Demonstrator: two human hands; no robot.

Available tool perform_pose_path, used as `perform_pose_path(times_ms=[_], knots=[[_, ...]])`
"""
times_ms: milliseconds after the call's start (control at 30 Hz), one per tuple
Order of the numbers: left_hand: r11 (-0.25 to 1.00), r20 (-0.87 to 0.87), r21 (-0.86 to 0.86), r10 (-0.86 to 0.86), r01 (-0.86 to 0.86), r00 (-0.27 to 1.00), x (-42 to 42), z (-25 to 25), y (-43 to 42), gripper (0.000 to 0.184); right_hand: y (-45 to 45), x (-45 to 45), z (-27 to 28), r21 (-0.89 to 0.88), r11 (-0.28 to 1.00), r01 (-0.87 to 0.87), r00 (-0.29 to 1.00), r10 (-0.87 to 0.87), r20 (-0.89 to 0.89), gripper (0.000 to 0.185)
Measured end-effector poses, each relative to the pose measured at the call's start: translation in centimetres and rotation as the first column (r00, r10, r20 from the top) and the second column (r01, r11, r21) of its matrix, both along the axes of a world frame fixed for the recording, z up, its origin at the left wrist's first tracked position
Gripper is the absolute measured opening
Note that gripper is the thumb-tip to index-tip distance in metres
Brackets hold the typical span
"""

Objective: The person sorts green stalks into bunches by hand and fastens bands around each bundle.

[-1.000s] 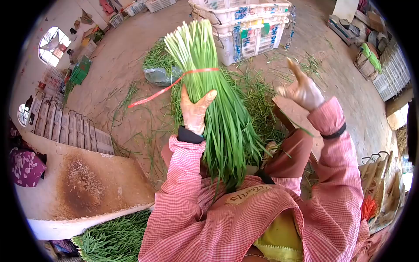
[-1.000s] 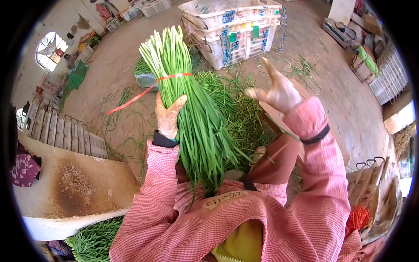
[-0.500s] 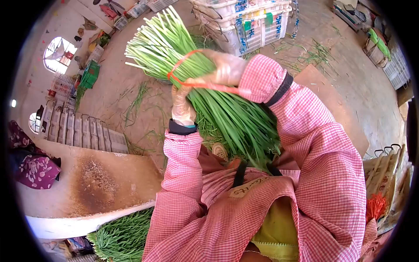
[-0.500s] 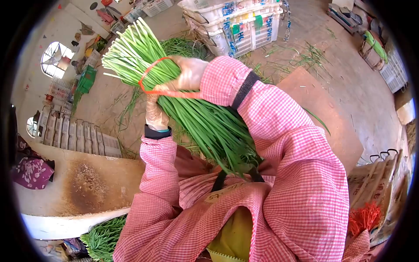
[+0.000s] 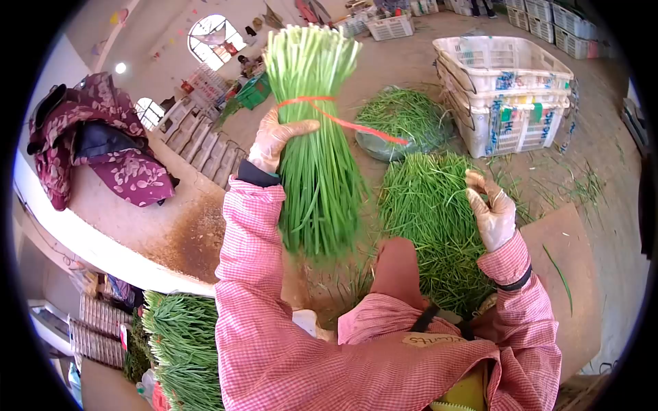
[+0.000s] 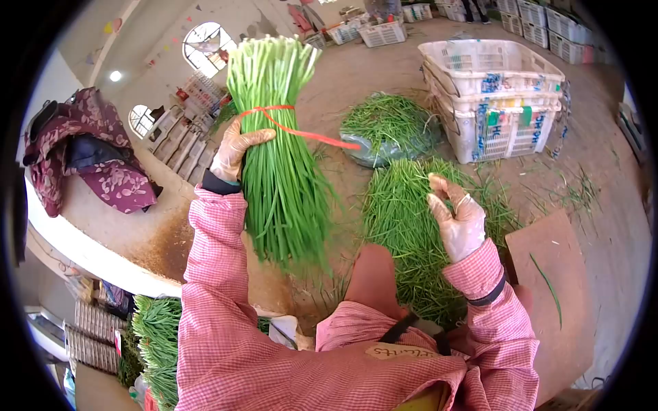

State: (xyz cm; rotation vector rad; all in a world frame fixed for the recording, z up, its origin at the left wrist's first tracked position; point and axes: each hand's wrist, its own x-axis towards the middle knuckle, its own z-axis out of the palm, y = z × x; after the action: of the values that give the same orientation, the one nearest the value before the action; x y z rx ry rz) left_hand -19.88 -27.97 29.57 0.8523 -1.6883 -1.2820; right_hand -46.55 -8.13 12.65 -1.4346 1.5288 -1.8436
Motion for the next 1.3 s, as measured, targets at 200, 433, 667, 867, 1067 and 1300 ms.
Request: perform_pose_path(times_ms=[200,433,667,867,1067,1300], knots=[[0.974,0.463,0.228,-0.127,0.020,0.877,2.6,-4.9,4.2,0.054,-5.6,10.0,5.8,0.461,0.793,-0.399,0.866,0.491,-0.095,0.050],[0.895,0.688,0.443,-0.300,-0.056,0.661,5.9,-27.3,7.5,0.066,-2.4,16.2,-12.1,0.328,0.884,-0.334,0.875,0.420,-0.241,0.017],[0.542,-0.746,0.639,0.263,0.547,0.612,6.0,-38.1,12.7,0.047,-4.3,20.2,-14.0,0.087,0.792,-0.604,0.714,0.489,0.502,0.030],[0.782,0.926,0.059,0.188,-0.621,0.326,-2.2,-34.9,10.4,0.064,-2.3,19.7,-13.5,0.083,0.929,-0.361,0.933,0.359,0.038,0.029],[0.930,0.934,-0.357,0.357,-0.091,-0.012,-1.6,-31.6,13.1,0.091,2.7,12.9,-15.9,0.108,0.765,-0.635,0.770,0.616,0.166,0.035],[0.924,0.944,-0.328,0.330,0.195,0.021,-1.0,-24.3,18.5,0.101,0.0,7.5,-23.0,-0.124,0.724,-0.679,-0.271,-0.090,0.958,0.082]])
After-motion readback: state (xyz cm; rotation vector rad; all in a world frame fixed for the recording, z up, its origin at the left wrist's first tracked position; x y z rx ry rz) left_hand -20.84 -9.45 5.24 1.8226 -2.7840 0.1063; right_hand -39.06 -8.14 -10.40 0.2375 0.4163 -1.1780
